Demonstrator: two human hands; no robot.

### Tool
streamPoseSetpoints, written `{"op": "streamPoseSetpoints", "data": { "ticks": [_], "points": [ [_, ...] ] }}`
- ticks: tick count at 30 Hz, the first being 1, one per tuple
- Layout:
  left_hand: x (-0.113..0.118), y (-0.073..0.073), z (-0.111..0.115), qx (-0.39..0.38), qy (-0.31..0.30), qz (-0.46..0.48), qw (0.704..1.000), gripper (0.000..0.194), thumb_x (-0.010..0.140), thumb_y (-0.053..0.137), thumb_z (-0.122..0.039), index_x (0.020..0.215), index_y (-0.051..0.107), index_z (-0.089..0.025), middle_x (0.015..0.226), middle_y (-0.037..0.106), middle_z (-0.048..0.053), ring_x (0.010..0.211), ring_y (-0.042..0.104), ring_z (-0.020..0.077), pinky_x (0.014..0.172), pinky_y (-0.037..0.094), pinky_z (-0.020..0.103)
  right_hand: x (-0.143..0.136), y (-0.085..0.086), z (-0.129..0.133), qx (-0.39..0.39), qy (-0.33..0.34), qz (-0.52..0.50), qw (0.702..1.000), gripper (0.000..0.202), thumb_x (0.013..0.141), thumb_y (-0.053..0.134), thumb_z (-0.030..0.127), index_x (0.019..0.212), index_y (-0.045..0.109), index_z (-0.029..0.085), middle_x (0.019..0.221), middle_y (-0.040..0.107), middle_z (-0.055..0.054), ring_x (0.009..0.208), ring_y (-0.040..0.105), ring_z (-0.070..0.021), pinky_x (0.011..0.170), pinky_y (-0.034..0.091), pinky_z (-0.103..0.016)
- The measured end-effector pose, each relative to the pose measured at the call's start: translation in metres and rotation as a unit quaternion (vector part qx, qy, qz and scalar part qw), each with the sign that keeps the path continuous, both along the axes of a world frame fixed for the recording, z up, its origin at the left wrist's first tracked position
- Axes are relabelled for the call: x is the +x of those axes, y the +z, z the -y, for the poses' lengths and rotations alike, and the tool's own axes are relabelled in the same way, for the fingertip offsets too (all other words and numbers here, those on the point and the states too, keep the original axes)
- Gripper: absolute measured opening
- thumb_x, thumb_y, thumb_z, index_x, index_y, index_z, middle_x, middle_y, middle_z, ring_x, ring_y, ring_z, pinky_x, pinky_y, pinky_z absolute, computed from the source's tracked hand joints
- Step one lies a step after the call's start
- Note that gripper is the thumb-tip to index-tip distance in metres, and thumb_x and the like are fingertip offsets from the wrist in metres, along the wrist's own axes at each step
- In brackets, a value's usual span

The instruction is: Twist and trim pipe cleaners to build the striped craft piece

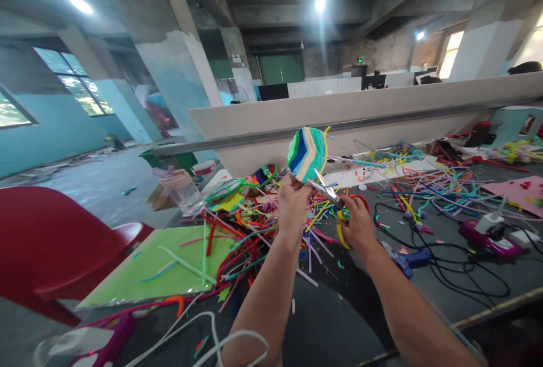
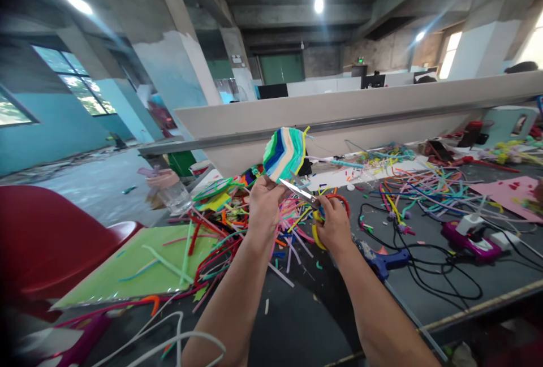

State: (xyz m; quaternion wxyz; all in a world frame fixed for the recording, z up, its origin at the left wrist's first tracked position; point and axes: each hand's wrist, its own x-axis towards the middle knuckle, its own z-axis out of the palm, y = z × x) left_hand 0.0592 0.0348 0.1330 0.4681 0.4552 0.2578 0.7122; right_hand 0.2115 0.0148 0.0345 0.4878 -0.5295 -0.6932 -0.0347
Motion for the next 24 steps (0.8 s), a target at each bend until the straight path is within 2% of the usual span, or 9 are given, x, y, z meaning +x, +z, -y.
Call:
{"op": "streamPoseSetpoints", "data": {
  "ticks": [9, 12, 15, 20, 24],
  "points": [
    [-0.001, -0.004, -0.003, 0.001, -0.002, -0.008, 1.0, 0.037, 0.061, 0.078, -0.025, 0.091, 0.059, -0.016, 0.086, 0.07, 0.005, 0.075, 0.068, 0.0187, 0.073, 0.057, 0.035, -0.001, -0.001, 0.0, -0.035, 0.042, -0.023, 0.998, 0.049, 0.069, 0.056, 0.014, 0.117, 0.052, 0.024, 0.105, 0.054, -0.007, 0.093, 0.055, -0.0225, 0.083, 0.047, -0.035],
    [-0.001, -0.004, -0.003, -0.001, -0.009, -0.011, 1.0, 0.037, 0.061, 0.079, -0.025, 0.09, 0.057, -0.015, 0.086, 0.07, 0.005, 0.074, 0.068, 0.0185, 0.072, 0.057, 0.036, 0.0, -0.003, -0.001, -0.018, 0.057, -0.029, 0.998, 0.045, 0.068, 0.055, 0.012, 0.111, 0.055, 0.023, 0.098, 0.056, -0.005, 0.089, 0.055, -0.0207, 0.08, 0.046, -0.033],
    [-0.001, -0.002, 0.0, -0.004, -0.015, -0.008, 1.0, 0.041, 0.059, 0.08, -0.026, 0.091, 0.058, -0.015, 0.086, 0.07, 0.005, 0.075, 0.068, 0.0183, 0.074, 0.057, 0.037, 0.001, -0.006, -0.002, 0.005, 0.07, -0.04, 0.997, 0.046, 0.066, 0.055, 0.01, 0.111, 0.054, 0.024, 0.099, 0.058, -0.004, 0.091, 0.055, -0.0202, 0.081, 0.046, -0.032],
    [-0.001, 0.002, 0.005, -0.004, -0.029, -0.016, 0.999, 0.045, 0.059, 0.081, -0.028, 0.095, 0.059, -0.014, 0.093, 0.07, 0.007, 0.078, 0.068, 0.0185, 0.074, 0.057, 0.036, 0.0, -0.012, -0.001, 0.039, 0.094, -0.06, 0.993, 0.043, 0.071, 0.052, 0.008, 0.11, 0.053, 0.023, 0.094, 0.059, -0.003, 0.084, 0.057, -0.0175, 0.078, 0.047, -0.029],
    [-0.006, 0.005, 0.006, -0.029, -0.011, -0.023, 0.999, 0.048, 0.057, 0.082, -0.028, 0.096, 0.058, -0.014, 0.09, 0.07, 0.006, 0.071, 0.067, 0.0162, 0.068, 0.057, 0.031, 0.003, -0.01, 0.001, 0.068, 0.06, -0.064, 0.994, 0.046, 0.071, 0.053, 0.012, 0.115, 0.05, 0.024, 0.101, 0.057, -0.005, 0.09, 0.057, -0.0198, 0.079, 0.047, -0.031]
  ]
}}
